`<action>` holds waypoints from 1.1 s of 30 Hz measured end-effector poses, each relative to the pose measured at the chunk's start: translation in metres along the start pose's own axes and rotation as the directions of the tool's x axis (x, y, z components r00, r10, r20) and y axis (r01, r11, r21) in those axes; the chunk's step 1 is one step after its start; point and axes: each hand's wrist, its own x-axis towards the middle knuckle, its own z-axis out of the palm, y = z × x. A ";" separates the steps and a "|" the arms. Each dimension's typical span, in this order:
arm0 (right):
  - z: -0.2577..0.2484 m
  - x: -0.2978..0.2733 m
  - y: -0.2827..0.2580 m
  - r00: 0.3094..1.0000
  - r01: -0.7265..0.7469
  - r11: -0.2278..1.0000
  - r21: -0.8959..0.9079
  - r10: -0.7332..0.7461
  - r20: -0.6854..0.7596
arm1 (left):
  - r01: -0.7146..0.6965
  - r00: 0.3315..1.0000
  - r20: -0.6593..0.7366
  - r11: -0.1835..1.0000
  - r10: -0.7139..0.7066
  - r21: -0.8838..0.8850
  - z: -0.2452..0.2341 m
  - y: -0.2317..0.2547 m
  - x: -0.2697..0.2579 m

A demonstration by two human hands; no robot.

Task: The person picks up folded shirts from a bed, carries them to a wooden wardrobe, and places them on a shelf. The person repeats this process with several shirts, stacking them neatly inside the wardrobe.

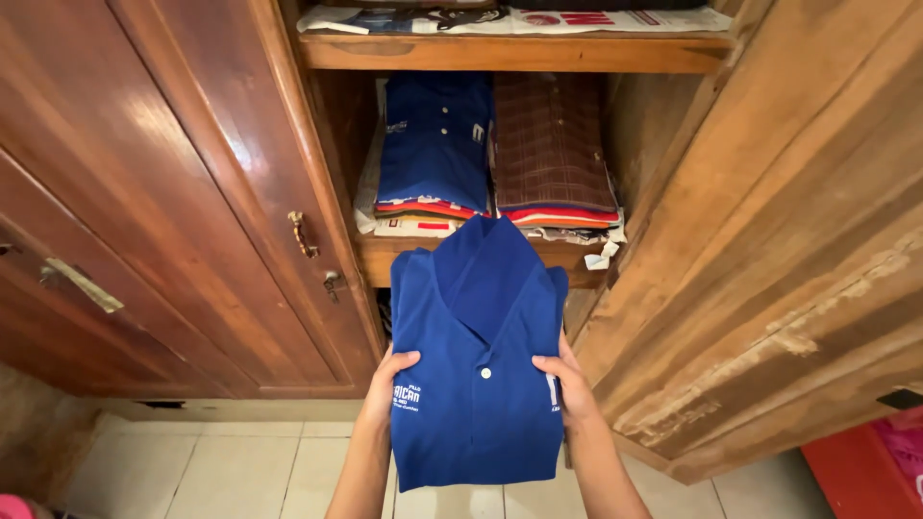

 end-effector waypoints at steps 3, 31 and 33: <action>-0.007 0.016 -0.002 0.999 0.045 0.998 -0.055 -0.044 0.013 | 0.002 1.000 -0.008 1.000 -0.002 -0.016 0.005 0.001 0.012; 0.015 0.196 -0.021 0.989 0.102 0.987 -0.125 -0.087 0.118 | -0.024 1.000 0.008 1.000 0.023 0.015 -0.010 0.090 0.183; 0.025 0.208 -0.031 0.975 0.163 0.978 -0.131 -0.140 0.172 | -0.059 0.997 0.053 0.998 0.058 0.023 -0.001 0.108 0.196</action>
